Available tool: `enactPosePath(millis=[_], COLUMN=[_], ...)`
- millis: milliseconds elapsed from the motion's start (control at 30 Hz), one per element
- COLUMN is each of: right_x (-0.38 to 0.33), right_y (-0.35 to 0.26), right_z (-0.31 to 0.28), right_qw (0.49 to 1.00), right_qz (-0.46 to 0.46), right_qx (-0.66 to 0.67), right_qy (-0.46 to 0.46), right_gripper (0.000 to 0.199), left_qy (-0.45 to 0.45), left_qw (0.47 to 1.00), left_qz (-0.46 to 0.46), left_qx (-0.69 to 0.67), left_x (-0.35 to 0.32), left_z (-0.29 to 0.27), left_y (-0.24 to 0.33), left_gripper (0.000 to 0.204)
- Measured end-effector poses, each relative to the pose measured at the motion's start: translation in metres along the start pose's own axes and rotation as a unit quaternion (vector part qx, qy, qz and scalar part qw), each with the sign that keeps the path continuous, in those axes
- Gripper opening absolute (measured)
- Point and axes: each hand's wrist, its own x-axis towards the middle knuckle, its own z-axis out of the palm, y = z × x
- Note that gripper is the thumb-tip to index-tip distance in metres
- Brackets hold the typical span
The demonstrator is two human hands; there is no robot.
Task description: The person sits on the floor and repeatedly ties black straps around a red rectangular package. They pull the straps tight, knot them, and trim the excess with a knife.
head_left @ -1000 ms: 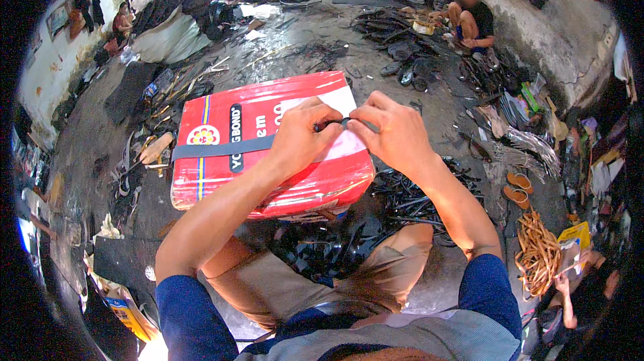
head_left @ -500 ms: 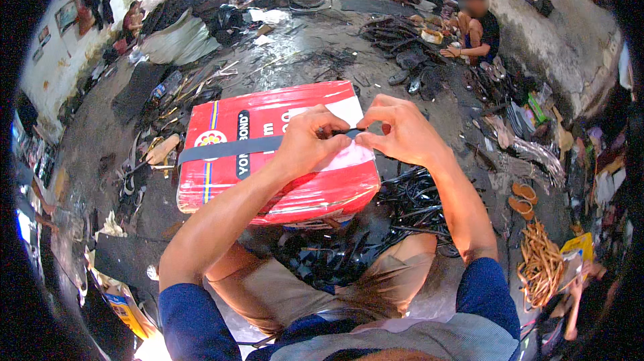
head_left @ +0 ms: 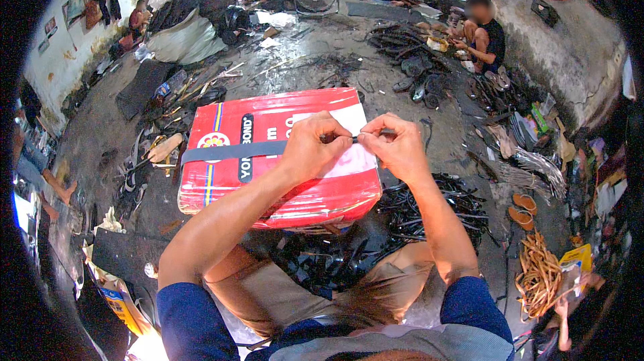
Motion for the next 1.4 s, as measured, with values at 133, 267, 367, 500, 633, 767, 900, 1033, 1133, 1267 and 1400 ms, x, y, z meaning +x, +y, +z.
enactPosePath(millis=[133, 267, 367, 500, 633, 767, 900, 1033, 1133, 1267, 1400], right_x=[0.004, 0.008, -0.004, -0.003, -0.014, -0.023, -0.018, 0.018, 0.040, 0.028, 0.009], right_y=[0.018, 0.028, 0.015, 0.024, 0.020, 0.030, 0.023, -0.010, 0.015, 0.041, 0.091], right_z=[0.018, 0.026, 0.027, 0.020, 0.020, 0.021, 0.008, 0.001, 0.014, 0.027, 0.048], right_qw=[0.988, 0.989, 0.989, 0.997, 0.927, 0.784, 0.806, 0.971, 0.977, 0.989, 0.982], right_qz=[0.058, -0.022, 0.063, 0.024, 0.204, 0.297, 0.315, 0.203, -0.011, 0.050, 0.122], right_qx=[0.136, 0.128, 0.091, 0.030, 0.314, 0.545, 0.501, 0.126, -0.180, -0.069, 0.001], right_qy=[0.037, 0.069, 0.096, 0.069, 0.010, -0.009, -0.003, 0.029, 0.110, 0.123, 0.141], right_gripper=[0.016, 0.019, 0.022, 0.024, 0.020, 0.019, 0.033, 0.034, 0.034, 0.029, 0.031], left_qy=[0.001, -0.035, -0.054, -0.041, -0.016, -0.027, -0.017, -0.018, -0.022, -0.025, -0.023], left_qw=[1.000, 0.999, 0.998, 0.997, 0.996, 0.996, 0.990, 0.997, 0.995, 0.997, 0.998], left_qz=[-0.002, 0.032, 0.040, 0.039, 0.044, 0.039, 0.037, 0.030, 0.022, 0.002, -0.006], left_qx=[0.004, 0.016, 0.018, -0.046, -0.080, -0.080, -0.132, -0.067, -0.100, -0.078, -0.058], left_x=[0.006, 0.012, 0.012, 0.015, 0.012, 0.016, 0.018, 0.016, 0.017, 0.014, 0.015], left_z=[0.001, -0.005, -0.007, 0.007, 0.014, 0.018, 0.026, 0.020, 0.021, 0.019, 0.019], left_y=[0.007, 0.007, 0.000, 0.005, 0.002, 0.006, 0.003, 0.004, 0.002, 0.001, 0.006], left_gripper=[0.011, 0.012, 0.015, 0.012, 0.010, 0.009, 0.011, 0.008, 0.005, 0.003, 0.005])
